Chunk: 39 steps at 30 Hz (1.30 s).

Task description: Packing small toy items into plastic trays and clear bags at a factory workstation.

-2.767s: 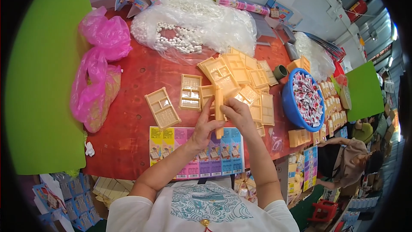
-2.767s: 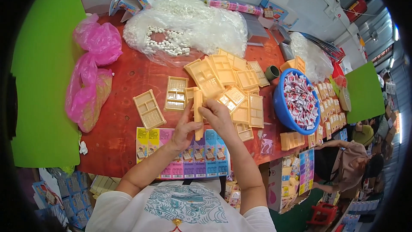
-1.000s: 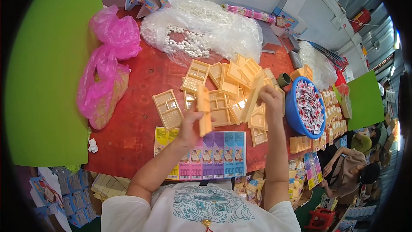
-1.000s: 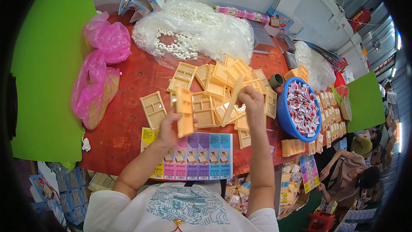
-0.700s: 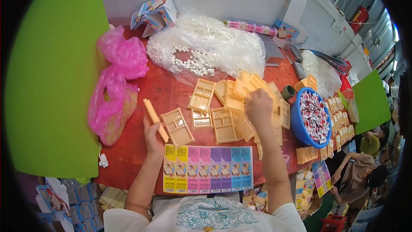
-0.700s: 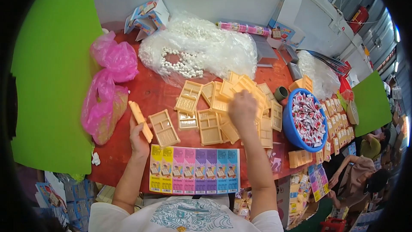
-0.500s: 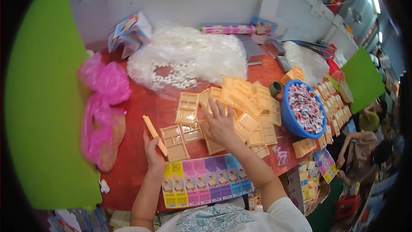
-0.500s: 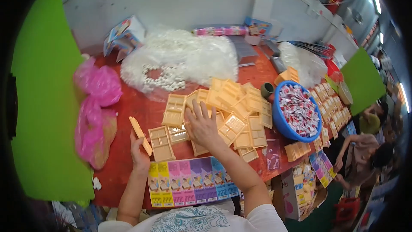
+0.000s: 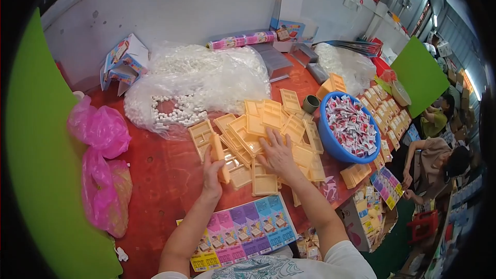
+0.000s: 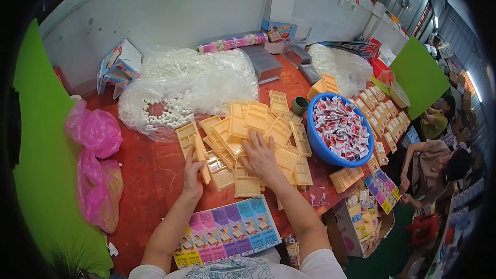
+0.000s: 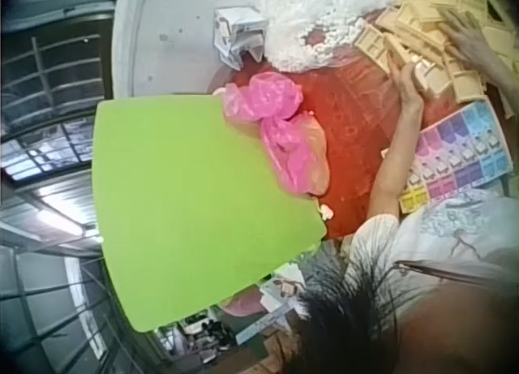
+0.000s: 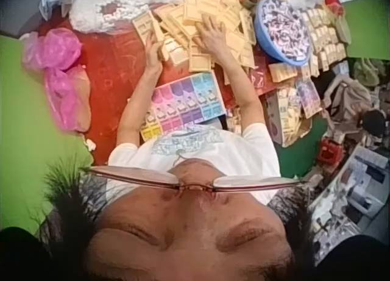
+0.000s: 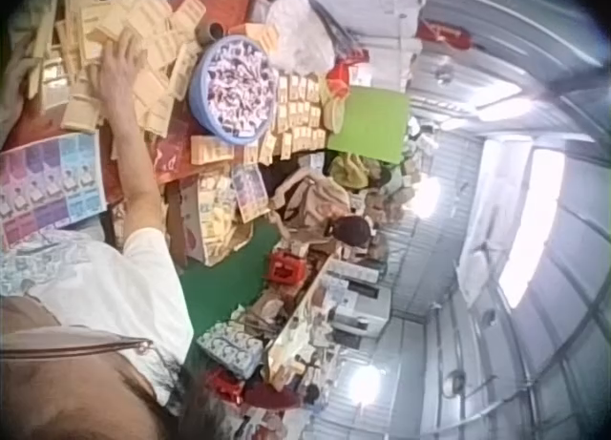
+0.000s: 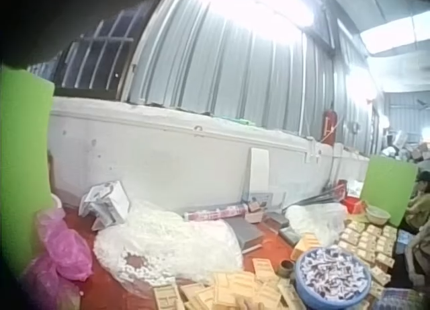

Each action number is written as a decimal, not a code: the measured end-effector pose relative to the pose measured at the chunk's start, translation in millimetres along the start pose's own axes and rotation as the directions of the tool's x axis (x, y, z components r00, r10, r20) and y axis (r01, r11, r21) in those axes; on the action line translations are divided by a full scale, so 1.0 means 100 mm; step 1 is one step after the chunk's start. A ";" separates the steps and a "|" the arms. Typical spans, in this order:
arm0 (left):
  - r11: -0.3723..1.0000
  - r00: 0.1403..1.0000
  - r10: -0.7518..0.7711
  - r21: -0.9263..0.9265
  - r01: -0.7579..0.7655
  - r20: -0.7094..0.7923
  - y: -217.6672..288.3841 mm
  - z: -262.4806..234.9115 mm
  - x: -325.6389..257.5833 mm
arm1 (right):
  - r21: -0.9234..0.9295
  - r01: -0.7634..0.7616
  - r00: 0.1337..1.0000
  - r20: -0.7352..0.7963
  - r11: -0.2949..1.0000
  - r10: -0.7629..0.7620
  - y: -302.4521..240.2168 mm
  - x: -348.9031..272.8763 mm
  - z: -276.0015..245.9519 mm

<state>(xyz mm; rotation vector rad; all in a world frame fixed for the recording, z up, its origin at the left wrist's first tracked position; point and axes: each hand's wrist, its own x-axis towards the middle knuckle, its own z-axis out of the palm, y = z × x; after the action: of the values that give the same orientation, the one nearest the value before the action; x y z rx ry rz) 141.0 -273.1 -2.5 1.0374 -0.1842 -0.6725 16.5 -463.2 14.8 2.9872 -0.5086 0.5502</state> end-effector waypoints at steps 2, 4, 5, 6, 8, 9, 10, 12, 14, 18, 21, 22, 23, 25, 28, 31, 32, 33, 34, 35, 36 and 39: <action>1.000 1.000 -0.002 -0.010 0.002 0.023 -0.06 0.12 0.05 | -0.012 -0.002 1.000 0.023 1.000 0.002 0.10 0.00 -0.03; 0.998 0.995 -0.039 -0.053 0.044 0.089 -0.12 0.21 0.09 | 0.001 0.001 1.000 0.012 1.000 -0.001 0.17 -0.01 0.02; 0.997 0.993 -0.035 -0.060 0.042 0.111 -0.11 0.26 0.09 | 0.008 0.000 1.000 -0.012 1.000 0.000 0.19 0.00 0.03; 0.997 0.993 -0.034 -0.060 0.041 0.111 -0.11 0.26 0.09 | 0.016 0.001 0.999 -0.036 1.000 -0.001 0.20 0.00 0.04; 0.994 0.993 -0.058 -0.091 0.067 0.104 -0.08 0.21 0.06 | 0.037 -0.010 1.000 -0.015 0.999 0.011 0.25 0.00 0.03; 0.994 0.994 -0.055 -0.091 0.063 0.091 -0.03 0.17 0.04 | 0.057 -0.023 1.000 0.006 0.998 0.023 0.26 0.01 0.01; 0.997 0.997 0.009 -0.079 -0.003 0.076 0.04 0.11 0.02 | 0.068 -0.011 1.000 0.011 0.998 0.010 0.29 0.01 -0.01; 0.996 0.997 0.075 -0.056 -0.073 0.020 0.25 -0.07 -0.12 | 0.097 -0.023 0.999 -0.029 0.995 0.026 0.18 0.06 -0.25; 0.974 0.984 0.178 -0.134 -0.181 -0.034 0.45 -0.28 -0.23 | 0.100 0.003 1.000 -0.013 0.995 -0.002 -0.08 0.19 -0.41; 0.981 0.991 0.097 -0.158 -0.111 -0.094 0.54 -0.76 -0.36 | 0.171 0.179 0.982 -0.092 0.969 -0.165 -0.91 0.48 -0.22; 0.972 0.993 0.060 -0.221 -0.082 -0.106 0.50 -0.92 -0.42 | 0.265 0.412 0.909 -0.059 0.872 -0.412 -1.36 0.59 0.03; 0.969 0.996 0.029 -0.244 -0.049 -0.085 0.49 -0.95 -0.43 | 0.254 0.419 0.902 -0.007 0.872 -0.432 -1.39 0.62 0.15; 0.965 0.995 0.034 -0.257 -0.057 -0.093 0.44 -1.04 -0.41 | 0.251 0.429 0.890 0.047 0.868 -0.454 -1.46 0.63 0.27; 0.953 1.000 0.003 -0.304 -0.010 -0.024 0.55 -1.05 -0.46 | 0.256 0.393 0.903 0.073 0.883 -0.423 -1.31 0.58 0.41; 0.944 1.000 -0.014 -0.330 0.010 -0.011 0.59 -1.07 -0.49 | 0.202 0.355 0.925 0.062 0.913 -0.374 -1.08 0.50 0.31; 0.974 1.000 -0.006 -0.227 0.009 0.015 0.60 -1.06 -0.51 | 0.440 0.266 0.952 0.022 0.858 -0.306 -1.24 0.52 0.05; 0.973 1.000 -0.008 -0.232 0.010 0.007 0.60 -1.04 -0.53 | 0.687 0.155 0.968 0.038 0.710 -0.248 -1.37 0.53 -0.05; 0.978 0.999 -0.002 -0.208 0.011 0.044 0.60 -0.99 -0.54 | 0.818 0.112 0.976 0.017 0.564 -0.217 -1.55 0.54 -0.19; 0.983 0.997 0.004 -0.183 0.010 0.079 0.61 -0.93 -0.57 | 0.817 0.106 0.976 0.024 0.567 -0.216 -1.67 0.50 -0.11; 0.985 0.995 0.013 -0.173 0.004 0.095 0.70 -0.77 -0.62 | 0.929 -0.095 0.968 0.170 0.358 -0.186 -1.75 0.45 0.01; 0.985 0.995 0.014 -0.174 0.002 0.095 0.67 -0.77 -0.62 | 0.950 -0.291 0.930 0.309 0.116 -0.199 -1.83 0.44 0.05; 0.985 0.995 -0.032 -0.166 0.046 0.090 0.63 -0.80 -0.67 | 0.908 -0.419 0.892 0.411 -0.001 -0.190 -1.87 0.46 0.01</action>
<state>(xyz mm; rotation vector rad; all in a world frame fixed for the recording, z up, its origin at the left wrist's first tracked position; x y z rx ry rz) 150.9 -153.7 19.9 0.8526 -0.1801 -0.7563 118.8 -301.3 29.8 4.6929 -0.5036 0.1918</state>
